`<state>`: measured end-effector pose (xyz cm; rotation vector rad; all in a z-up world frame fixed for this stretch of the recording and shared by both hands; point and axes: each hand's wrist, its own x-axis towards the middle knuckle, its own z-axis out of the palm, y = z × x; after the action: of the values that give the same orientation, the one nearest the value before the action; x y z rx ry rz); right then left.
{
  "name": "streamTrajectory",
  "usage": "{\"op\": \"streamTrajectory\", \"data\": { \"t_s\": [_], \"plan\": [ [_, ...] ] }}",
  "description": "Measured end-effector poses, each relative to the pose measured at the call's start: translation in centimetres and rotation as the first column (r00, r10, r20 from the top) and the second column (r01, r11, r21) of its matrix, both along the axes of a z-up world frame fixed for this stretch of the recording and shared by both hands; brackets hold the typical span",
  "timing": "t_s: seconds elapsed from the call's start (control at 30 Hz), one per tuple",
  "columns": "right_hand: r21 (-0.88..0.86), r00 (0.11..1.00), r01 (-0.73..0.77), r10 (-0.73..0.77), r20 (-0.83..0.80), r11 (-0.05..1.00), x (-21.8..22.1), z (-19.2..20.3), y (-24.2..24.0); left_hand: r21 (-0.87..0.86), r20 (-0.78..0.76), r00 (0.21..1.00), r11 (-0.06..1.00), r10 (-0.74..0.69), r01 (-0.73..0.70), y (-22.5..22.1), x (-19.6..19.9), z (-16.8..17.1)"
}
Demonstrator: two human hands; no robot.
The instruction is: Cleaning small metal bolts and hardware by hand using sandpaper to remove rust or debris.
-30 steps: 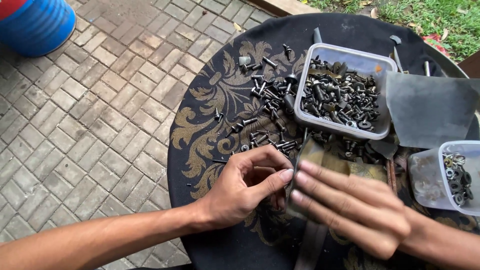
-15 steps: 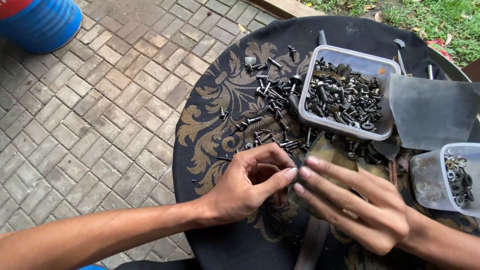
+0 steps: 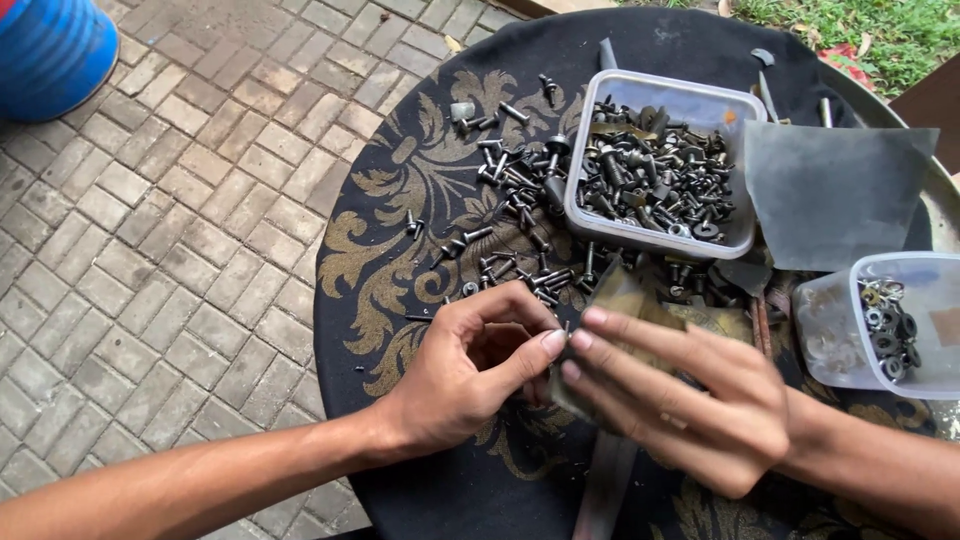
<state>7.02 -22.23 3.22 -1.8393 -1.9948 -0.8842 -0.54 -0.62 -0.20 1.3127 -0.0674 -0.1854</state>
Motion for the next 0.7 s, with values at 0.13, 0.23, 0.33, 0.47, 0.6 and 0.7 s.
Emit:
{"op": "streamTrajectory", "data": {
  "t_s": [0.13, 0.23, 0.33, 0.47, 0.6, 0.7],
  "plan": [
    [-0.002, 0.998, -0.054, 0.054, 0.030, 0.999, -0.21, 0.05, 0.30, 0.051, 0.019, 1.000, 0.999, 0.000, -0.001, -0.07, 0.11, 0.05],
    [0.027, 1.000, 0.003, -0.003, 0.003, 1.000, -0.03, -0.30, -0.11, 0.034, 0.000, 1.000, 0.999, 0.015, -0.015, -0.06, -0.09, -0.13],
    [0.035, 1.000, -0.026, 0.025, 0.016, 0.999, -0.14, -0.36, 0.07, 0.072, -0.005, 1.000, 0.997, 0.019, -0.019, 0.02, -0.07, -0.11],
    [0.022, 1.000, -0.022, 0.021, 0.003, 1.000, 0.28, -0.02, 0.05, 0.052, -0.021, 1.000, 0.999, 0.016, -0.015, 0.00, 0.03, -0.01],
    [-0.003, 0.998, -0.054, 0.054, 0.039, 0.999, -0.35, -0.07, 0.19, 0.089, -0.020, 1.000, 0.996, 0.017, -0.015, -0.03, 0.04, -0.05],
    [0.033, 0.999, -0.015, 0.014, 0.038, 0.999, 0.31, -0.01, -0.10, 0.046, -0.024, 1.000, 0.999, 0.016, -0.015, -0.03, 0.09, -0.14]
  ]
}}
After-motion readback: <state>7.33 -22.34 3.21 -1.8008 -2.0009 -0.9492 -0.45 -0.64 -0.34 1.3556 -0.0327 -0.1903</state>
